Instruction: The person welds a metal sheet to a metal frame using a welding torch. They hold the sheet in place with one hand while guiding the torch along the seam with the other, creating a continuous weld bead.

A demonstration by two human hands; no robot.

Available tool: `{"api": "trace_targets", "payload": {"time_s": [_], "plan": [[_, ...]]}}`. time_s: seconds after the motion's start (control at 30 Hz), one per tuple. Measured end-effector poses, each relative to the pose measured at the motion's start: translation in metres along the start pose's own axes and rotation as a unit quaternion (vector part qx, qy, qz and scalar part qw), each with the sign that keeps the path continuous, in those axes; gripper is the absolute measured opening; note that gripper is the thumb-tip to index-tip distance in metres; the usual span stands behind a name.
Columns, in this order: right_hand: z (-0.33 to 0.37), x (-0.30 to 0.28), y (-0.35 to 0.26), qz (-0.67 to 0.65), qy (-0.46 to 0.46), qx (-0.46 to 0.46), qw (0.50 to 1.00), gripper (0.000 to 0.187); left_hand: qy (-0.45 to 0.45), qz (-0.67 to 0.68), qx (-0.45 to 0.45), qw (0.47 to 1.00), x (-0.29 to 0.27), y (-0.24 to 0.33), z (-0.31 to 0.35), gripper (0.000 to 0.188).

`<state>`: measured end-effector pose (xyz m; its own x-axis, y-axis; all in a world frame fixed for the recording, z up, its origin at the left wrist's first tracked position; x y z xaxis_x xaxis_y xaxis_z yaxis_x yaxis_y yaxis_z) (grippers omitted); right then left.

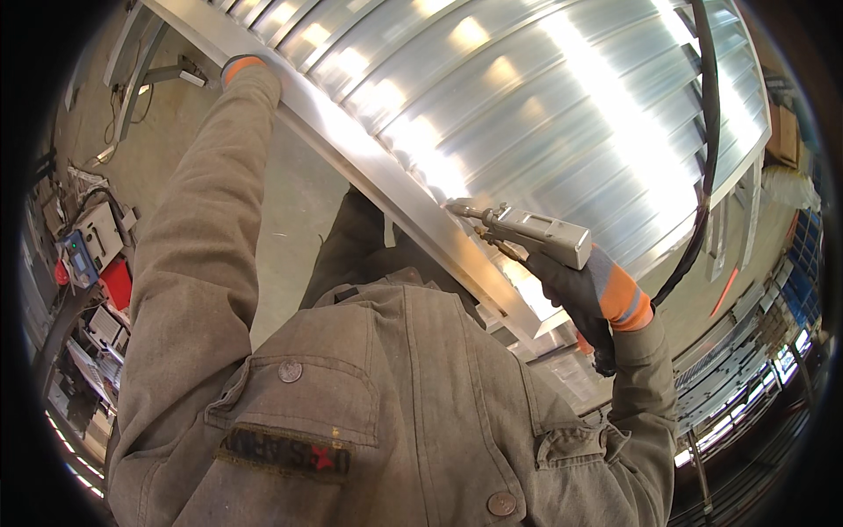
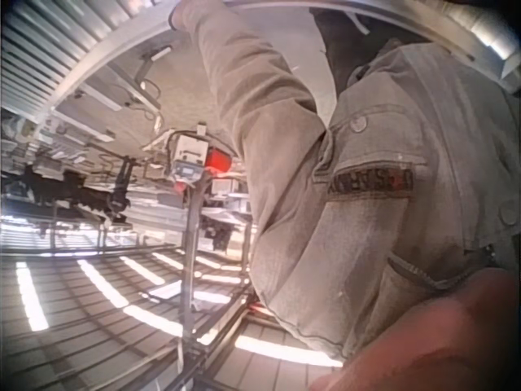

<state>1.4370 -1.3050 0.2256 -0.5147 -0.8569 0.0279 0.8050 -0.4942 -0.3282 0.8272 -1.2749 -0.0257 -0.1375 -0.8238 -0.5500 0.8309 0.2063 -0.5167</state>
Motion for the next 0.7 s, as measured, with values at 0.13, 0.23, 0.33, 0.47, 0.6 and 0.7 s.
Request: {"api": "trace_targets", "payload": {"time_s": [0.13, 0.23, 0.33, 0.47, 0.6, 0.7], "plan": [[-0.006, 0.002, 0.003, 0.006, -0.007, -0.005, 1.0, 0.064, 0.01, 0.004, 0.001, 1.0, 0.015, 0.002, -0.022, 0.046], [-0.008, 0.001, 0.004, 0.011, -0.014, 0.002, 1.0, 0.064, 0.025, 0.004, 0.007, 1.0, 0.042, 0.002, -0.059, 0.046], [-0.009, 0.0, 0.001, 0.028, -0.012, 0.001, 1.0, 0.061, 0.005, 0.028, 0.004, 1.0, 0.062, -0.004, -0.09, 0.045], [-0.01, 0.001, -0.002, 0.042, -0.025, 0.011, 0.999, 0.058, 0.009, 0.023, 0.001, 1.0, 0.056, -0.004, -0.08, 0.042], [-0.008, 0.002, -0.009, 0.024, -0.032, -0.01, 0.999, 0.059, 0.005, 0.01, -0.002, 1.0, 0.036, -0.002, -0.05, 0.043], [-0.009, 0.004, -0.015, 0.007, -0.034, -0.032, 0.999, 0.059, 0.005, -0.001, -0.002, 1.0, 0.03, -0.002, -0.041, 0.045]]}}
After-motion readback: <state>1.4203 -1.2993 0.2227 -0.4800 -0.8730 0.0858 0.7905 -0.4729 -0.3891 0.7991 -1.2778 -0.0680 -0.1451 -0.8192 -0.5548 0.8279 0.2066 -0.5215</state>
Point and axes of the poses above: each hand's wrist, its own z-axis away from the middle knuckle, its own x-axis out of the palm, y = z × x, the point moved 10 cm from there along -z, towards the middle knuckle, and after that the axes turned 7 degrees about x, right-handed, at the moved point
